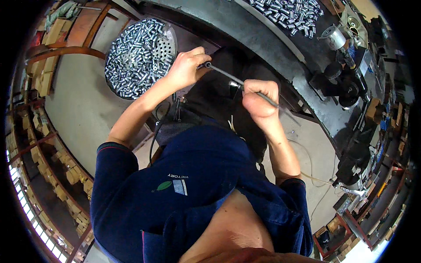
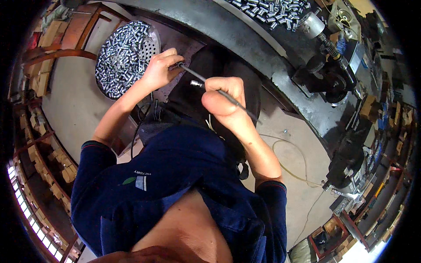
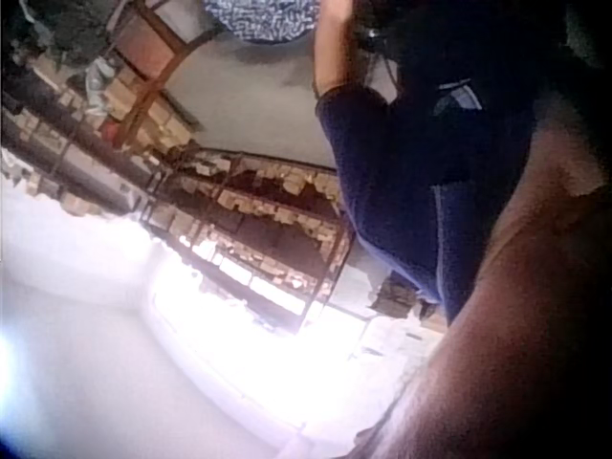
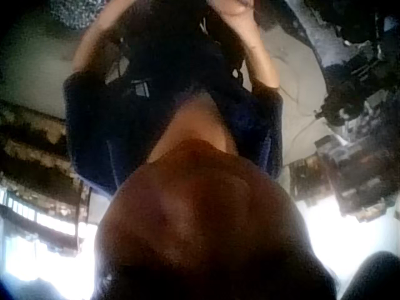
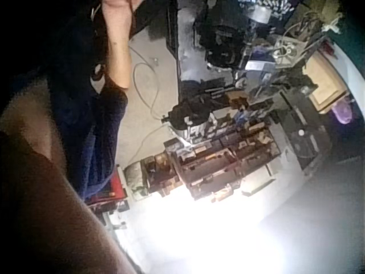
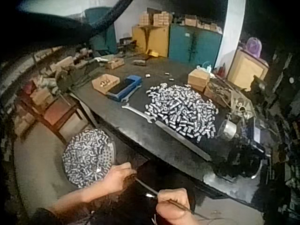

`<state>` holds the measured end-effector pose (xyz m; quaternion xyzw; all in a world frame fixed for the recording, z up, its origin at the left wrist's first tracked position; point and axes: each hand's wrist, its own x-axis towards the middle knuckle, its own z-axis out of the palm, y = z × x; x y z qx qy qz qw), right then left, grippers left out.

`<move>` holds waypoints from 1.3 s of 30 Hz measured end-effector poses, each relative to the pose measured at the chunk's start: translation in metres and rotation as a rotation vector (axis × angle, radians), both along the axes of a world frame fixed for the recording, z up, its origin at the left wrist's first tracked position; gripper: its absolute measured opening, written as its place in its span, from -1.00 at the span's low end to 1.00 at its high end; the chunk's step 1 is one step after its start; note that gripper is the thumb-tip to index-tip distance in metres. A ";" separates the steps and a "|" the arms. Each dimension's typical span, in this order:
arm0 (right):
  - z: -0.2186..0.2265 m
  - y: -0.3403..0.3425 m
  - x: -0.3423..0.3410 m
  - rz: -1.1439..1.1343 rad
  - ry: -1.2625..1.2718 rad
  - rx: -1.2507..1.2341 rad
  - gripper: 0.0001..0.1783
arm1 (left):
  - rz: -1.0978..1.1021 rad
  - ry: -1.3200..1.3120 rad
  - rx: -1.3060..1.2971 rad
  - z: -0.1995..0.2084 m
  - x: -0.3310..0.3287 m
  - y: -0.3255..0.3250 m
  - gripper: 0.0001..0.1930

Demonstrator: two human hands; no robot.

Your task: The person sits on the floor and repeatedly picks up small cylindrical metal parts from a perforated tray. They use a handheld air nozzle to blow air into the parts and then place them onto a nearby metal sheet. The process is repeated continuously for the duration of the clip.

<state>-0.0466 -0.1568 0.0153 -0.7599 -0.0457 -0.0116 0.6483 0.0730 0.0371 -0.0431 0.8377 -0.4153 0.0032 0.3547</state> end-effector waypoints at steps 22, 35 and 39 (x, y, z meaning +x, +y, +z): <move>0.020 0.000 -0.007 0.024 -0.263 -0.151 -0.67 | -0.114 -0.174 0.131 -0.016 0.033 0.013 -0.73; 0.000 -0.003 -0.009 -0.126 -0.195 0.167 -0.63 | -0.046 -0.206 -0.081 0.011 0.016 0.006 -0.75; 0.000 -0.004 -0.012 -0.137 -0.162 0.158 -0.65 | -0.070 -0.257 -0.072 0.016 0.013 -0.001 -0.73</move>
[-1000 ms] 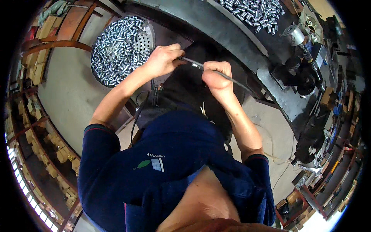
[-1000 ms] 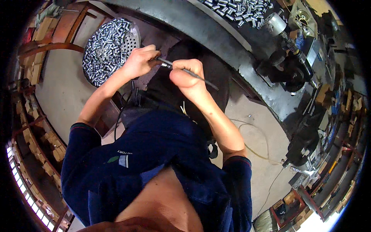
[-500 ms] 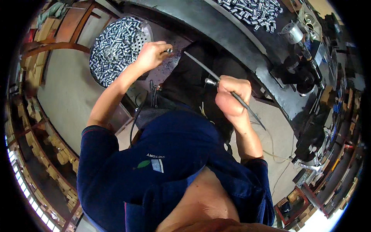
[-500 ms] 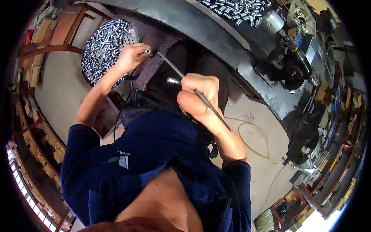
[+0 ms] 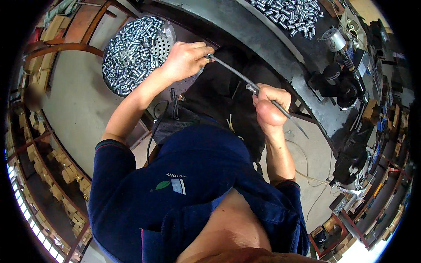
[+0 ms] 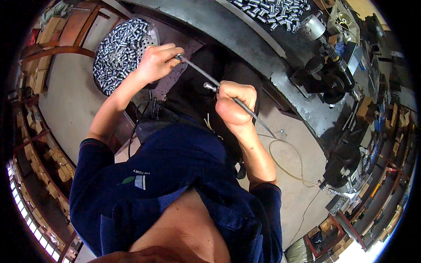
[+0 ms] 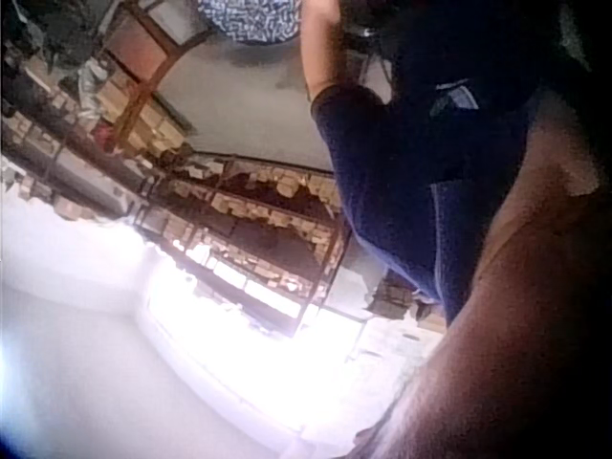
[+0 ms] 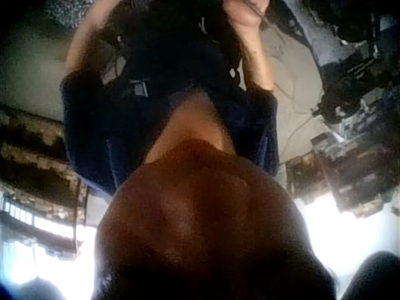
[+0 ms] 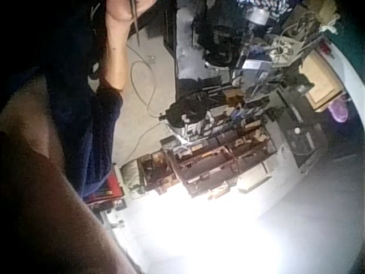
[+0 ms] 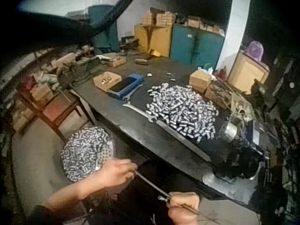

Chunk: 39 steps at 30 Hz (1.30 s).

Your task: The person sits on the floor and repeatedly picks up small cylindrical metal parts from a perforated tray. They use a handheld air nozzle to blow air into the parts and then place them onto a nearby metal sheet. The process is repeated continuously for the duration of the clip.

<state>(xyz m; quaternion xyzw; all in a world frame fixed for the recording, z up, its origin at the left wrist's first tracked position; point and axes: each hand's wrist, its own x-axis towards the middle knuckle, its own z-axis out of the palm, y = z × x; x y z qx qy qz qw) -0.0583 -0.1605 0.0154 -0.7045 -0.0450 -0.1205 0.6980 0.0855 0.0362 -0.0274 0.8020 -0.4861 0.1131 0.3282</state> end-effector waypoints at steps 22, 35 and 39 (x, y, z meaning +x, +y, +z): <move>0.017 0.001 0.008 0.074 -0.053 -0.235 -0.71 | 0.112 0.158 0.020 -0.007 0.015 0.010 -0.81; -0.004 0.023 0.028 0.100 0.116 -0.230 -0.63 | -0.162 0.032 0.009 0.009 -0.010 -0.014 -0.67; -0.009 0.015 0.032 0.115 0.086 -0.019 -0.73 | -0.047 0.041 0.017 -0.003 -0.007 -0.008 -0.66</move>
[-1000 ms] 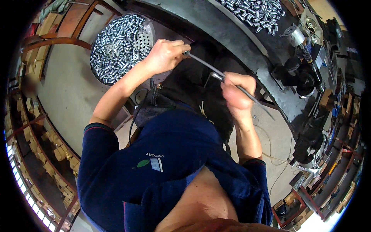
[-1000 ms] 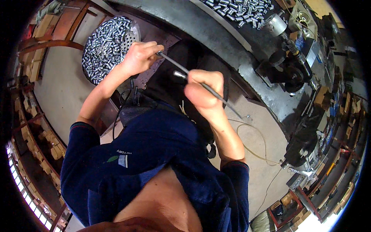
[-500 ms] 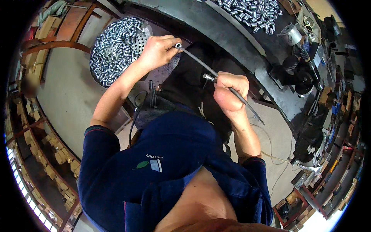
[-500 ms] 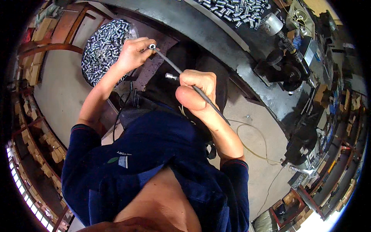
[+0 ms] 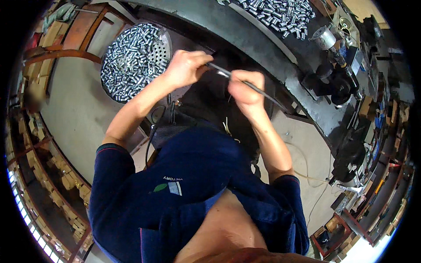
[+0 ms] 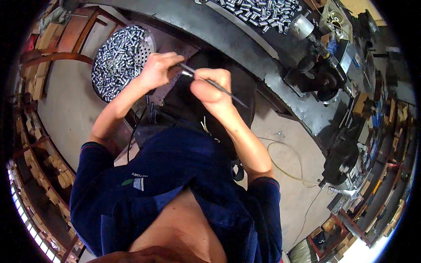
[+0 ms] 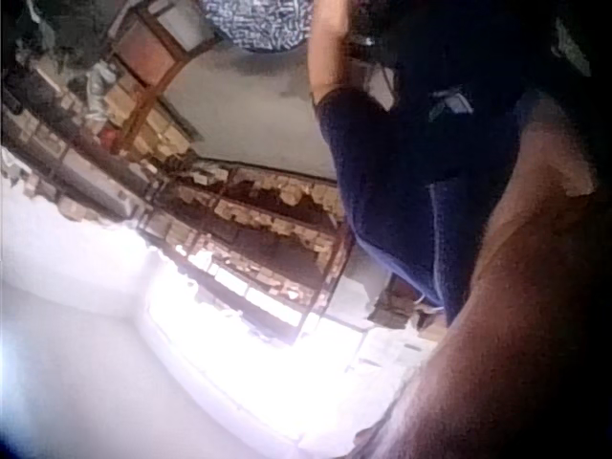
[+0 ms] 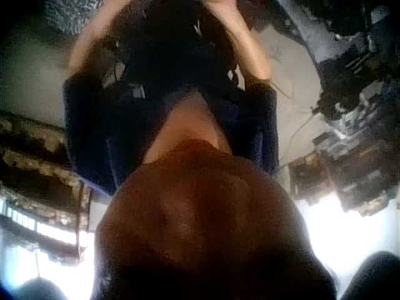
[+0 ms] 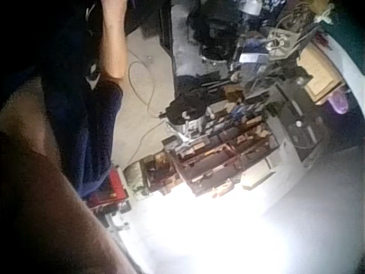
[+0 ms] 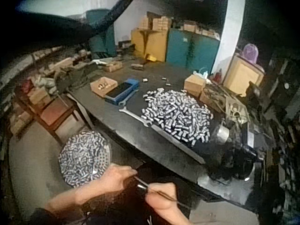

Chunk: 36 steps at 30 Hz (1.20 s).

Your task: The person sits on the floor and repeatedly picks up small cylindrical metal parts from a perforated tray. They use a handheld air nozzle to blow air into the parts and then place them onto a nearby metal sheet. The process is repeated continuously for the duration of the clip.

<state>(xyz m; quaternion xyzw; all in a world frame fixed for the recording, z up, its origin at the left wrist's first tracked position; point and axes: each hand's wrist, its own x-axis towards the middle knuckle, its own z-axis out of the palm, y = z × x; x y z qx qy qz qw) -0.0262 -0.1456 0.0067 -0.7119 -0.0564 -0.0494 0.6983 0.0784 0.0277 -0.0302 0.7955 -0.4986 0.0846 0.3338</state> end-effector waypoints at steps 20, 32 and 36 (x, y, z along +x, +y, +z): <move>-0.013 -0.005 0.017 -0.021 0.034 -0.033 -0.73 | 0.147 0.179 -0.118 -0.017 0.006 -0.006 -0.77; -0.017 -0.033 -0.003 -0.114 0.047 0.057 -0.71 | 0.151 0.167 -0.060 -0.013 0.018 -0.018 -0.80; -0.008 -0.053 -0.038 -0.296 0.123 0.033 -0.70 | 0.110 0.063 0.058 0.010 0.056 -0.042 -0.74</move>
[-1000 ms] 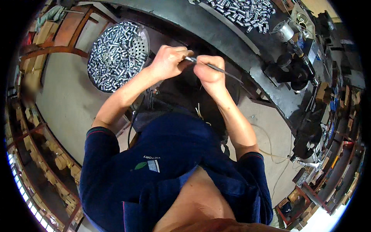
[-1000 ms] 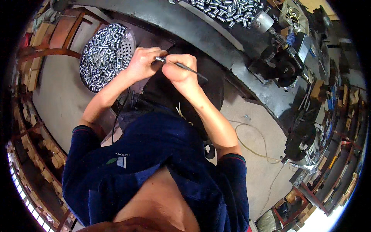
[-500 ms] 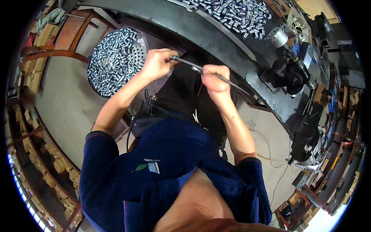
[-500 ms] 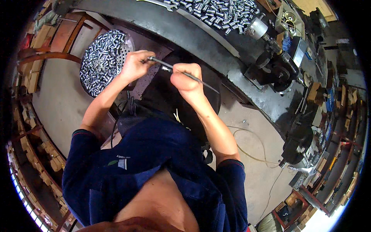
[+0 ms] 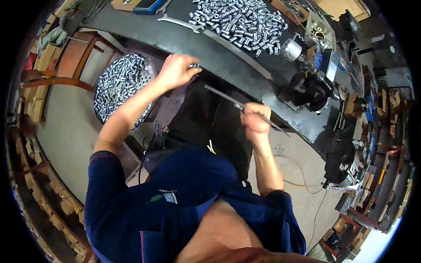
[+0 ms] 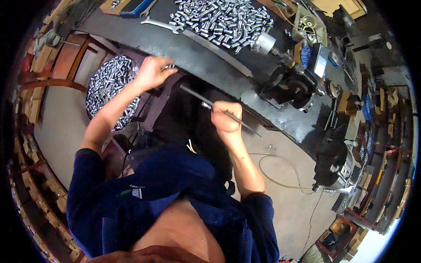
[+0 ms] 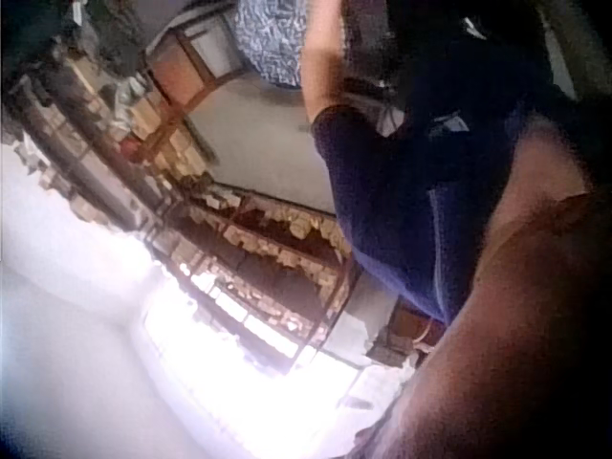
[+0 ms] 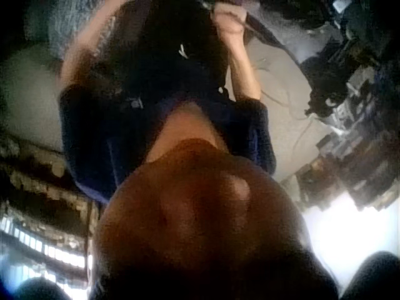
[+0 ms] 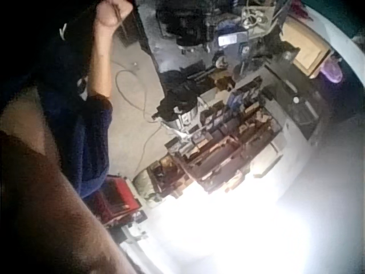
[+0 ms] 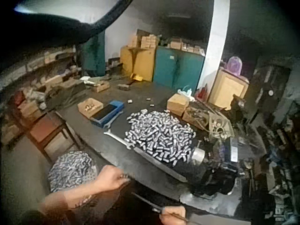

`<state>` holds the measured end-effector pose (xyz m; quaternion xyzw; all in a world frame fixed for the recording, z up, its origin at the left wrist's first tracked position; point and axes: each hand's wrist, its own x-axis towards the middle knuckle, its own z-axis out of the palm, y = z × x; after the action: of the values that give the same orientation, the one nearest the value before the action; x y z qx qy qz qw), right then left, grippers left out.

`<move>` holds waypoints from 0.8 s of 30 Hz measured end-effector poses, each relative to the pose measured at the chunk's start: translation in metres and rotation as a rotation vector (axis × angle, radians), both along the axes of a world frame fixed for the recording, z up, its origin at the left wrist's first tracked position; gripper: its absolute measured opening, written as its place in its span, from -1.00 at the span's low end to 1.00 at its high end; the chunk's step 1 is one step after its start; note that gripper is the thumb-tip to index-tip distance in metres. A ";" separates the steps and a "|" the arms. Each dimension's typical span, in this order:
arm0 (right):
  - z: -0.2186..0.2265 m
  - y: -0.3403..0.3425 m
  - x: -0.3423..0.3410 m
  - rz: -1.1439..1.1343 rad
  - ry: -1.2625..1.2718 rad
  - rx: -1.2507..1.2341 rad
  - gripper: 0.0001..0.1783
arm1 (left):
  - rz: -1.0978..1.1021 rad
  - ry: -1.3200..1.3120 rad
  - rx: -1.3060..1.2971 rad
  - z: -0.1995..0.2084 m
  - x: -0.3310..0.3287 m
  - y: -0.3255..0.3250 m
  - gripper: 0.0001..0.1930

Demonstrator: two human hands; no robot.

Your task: The person sits on the floor and repeatedly picks up small cylindrical metal parts from a perforated tray. They use a handheld air nozzle to blow air into the parts and then place them onto a nearby metal sheet. The process is repeated continuously for the duration of the clip.

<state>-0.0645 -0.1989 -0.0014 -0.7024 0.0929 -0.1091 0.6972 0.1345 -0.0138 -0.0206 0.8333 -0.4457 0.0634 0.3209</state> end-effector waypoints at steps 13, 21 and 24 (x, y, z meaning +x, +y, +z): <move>-0.023 0.007 -0.023 0.012 0.000 0.113 -0.74 | -0.062 0.720 -0.323 0.076 0.160 -0.158 -0.63; -0.023 0.005 -0.018 0.043 0.013 0.008 -0.81 | -0.440 0.856 -0.366 0.032 0.035 -0.041 -0.62; -0.015 0.011 -0.006 0.079 0.012 0.043 -0.73 | -0.431 0.997 -0.313 0.017 -0.009 0.001 -0.66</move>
<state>-0.0709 -0.1879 -0.0162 -0.6909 0.0716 -0.0753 0.7154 0.1252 -0.0126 -0.0034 0.5952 -0.3855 -0.3396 0.6180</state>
